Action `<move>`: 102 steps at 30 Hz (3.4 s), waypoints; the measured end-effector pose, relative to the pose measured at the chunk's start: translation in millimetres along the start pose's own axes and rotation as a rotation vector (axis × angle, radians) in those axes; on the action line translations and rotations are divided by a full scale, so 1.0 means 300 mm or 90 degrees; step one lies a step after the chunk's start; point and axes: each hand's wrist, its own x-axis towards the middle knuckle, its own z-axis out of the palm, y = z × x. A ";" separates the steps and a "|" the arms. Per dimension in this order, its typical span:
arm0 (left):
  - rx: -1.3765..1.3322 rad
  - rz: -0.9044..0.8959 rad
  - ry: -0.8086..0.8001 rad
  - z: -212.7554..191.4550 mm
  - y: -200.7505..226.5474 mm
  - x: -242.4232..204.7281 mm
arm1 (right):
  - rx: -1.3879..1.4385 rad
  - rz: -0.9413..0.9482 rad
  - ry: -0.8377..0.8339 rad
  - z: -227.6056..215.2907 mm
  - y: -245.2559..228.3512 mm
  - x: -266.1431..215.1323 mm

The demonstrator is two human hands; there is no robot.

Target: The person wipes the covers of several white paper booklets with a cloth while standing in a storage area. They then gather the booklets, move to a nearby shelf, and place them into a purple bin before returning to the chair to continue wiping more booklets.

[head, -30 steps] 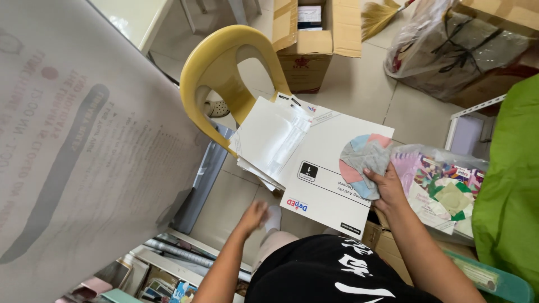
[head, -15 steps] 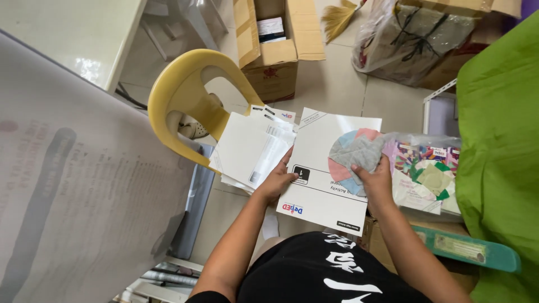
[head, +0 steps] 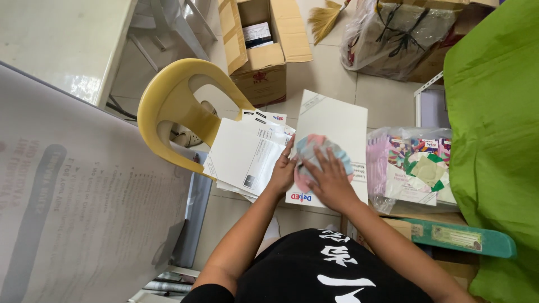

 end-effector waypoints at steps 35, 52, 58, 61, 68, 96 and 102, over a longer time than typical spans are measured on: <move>-0.117 -0.081 0.063 0.024 0.040 -0.053 | -0.072 -0.051 -0.017 -0.037 0.008 0.117; -0.159 -0.050 0.108 0.017 0.063 0.020 | -0.073 -0.094 -0.041 -0.070 -0.034 0.156; -0.115 -0.012 0.131 -0.064 0.109 -0.028 | -0.056 -0.065 -0.125 -0.083 0.018 0.095; -0.101 -0.002 0.090 -0.064 0.093 -0.033 | -0.037 0.080 -0.095 -0.117 0.148 0.173; 0.000 -0.005 0.016 -0.007 0.062 0.010 | -0.103 0.001 0.099 -0.084 0.097 0.231; -0.226 -0.133 0.210 -0.086 -0.050 0.072 | 0.164 -0.160 -0.021 -0.049 0.008 0.004; -0.249 -0.339 0.193 -0.023 0.208 0.057 | 0.316 0.007 0.084 -0.111 0.060 -0.073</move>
